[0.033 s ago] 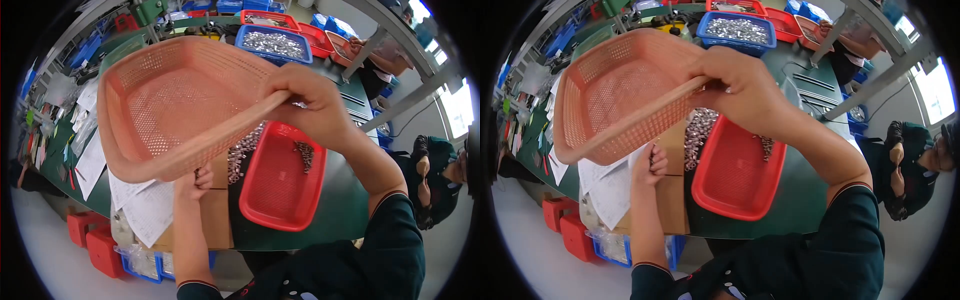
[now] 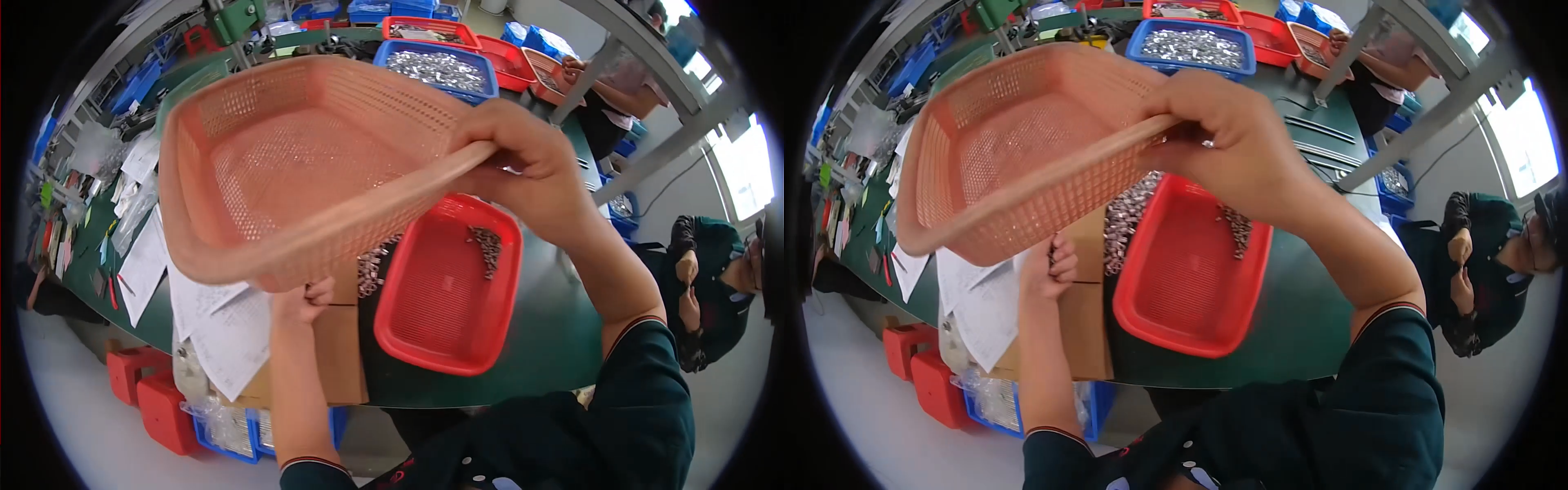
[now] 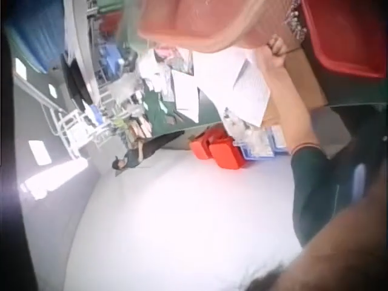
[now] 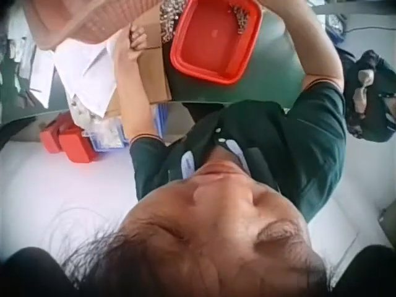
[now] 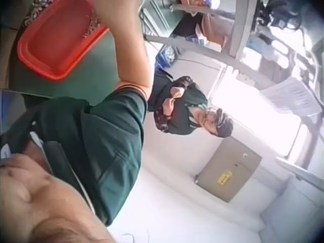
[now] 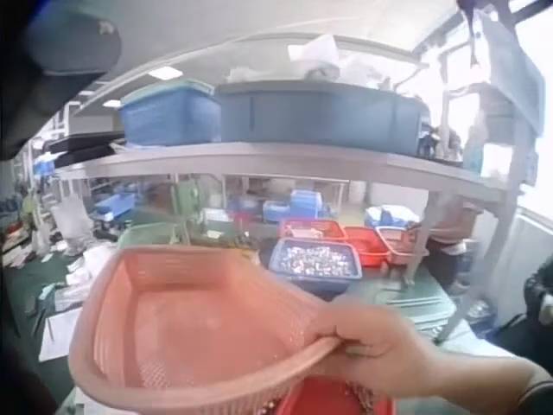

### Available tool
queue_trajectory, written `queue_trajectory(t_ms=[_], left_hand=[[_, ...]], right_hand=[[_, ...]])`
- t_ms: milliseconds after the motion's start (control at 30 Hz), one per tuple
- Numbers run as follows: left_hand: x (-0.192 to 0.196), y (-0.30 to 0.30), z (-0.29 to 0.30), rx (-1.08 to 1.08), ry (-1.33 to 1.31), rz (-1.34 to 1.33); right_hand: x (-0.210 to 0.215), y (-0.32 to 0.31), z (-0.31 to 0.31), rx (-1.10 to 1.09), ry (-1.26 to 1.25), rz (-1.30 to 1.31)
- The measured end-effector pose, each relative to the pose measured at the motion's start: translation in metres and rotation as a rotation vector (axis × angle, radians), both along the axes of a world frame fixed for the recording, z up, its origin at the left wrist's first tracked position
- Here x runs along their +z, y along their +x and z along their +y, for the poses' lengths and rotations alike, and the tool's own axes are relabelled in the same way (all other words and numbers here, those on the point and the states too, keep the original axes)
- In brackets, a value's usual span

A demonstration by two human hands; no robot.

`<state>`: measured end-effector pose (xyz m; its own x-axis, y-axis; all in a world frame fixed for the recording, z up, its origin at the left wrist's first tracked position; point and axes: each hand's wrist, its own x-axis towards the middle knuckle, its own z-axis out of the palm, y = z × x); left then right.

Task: Sorting small metal hardware components from a larger tray into specific bins and plastic bags.

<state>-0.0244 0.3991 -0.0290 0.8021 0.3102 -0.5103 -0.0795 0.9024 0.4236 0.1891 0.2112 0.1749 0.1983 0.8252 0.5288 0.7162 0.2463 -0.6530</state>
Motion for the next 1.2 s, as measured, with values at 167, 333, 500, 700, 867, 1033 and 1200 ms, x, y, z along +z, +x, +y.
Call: queue_trajectory(t_ms=[167,333,500,700,867,1033,1200], left_hand=[[-0.015,-0.019,-0.014,0.235,0.21,0.215],[0.038,-0.075,-0.095,0.413,0.16,0.041],[0.095,-0.093,-0.218,0.497,0.244,0.043],[0.109,-0.014,-0.305,0.248,0.264,0.03],[0.104,0.033,-0.336,0.056,0.304,0.016],[0.093,0.068,-0.366,-0.118,0.219,-0.005],[0.074,0.087,-0.404,-0.25,0.132,-0.039]], right_hand=[[-0.005,0.005,-0.198,-0.297,0.028,-0.165],[-0.079,-0.005,-0.375,-0.351,-0.053,-0.113],[-0.163,0.014,-0.462,-0.242,-0.075,-0.096],[-0.19,0.06,-0.474,-0.301,-0.139,-0.217],[-0.182,0.108,-0.467,-0.456,-0.059,-0.312],[-0.167,0.113,-0.472,-0.731,-0.127,-0.502],[-0.143,0.047,-0.456,-0.726,0.024,-0.333]])
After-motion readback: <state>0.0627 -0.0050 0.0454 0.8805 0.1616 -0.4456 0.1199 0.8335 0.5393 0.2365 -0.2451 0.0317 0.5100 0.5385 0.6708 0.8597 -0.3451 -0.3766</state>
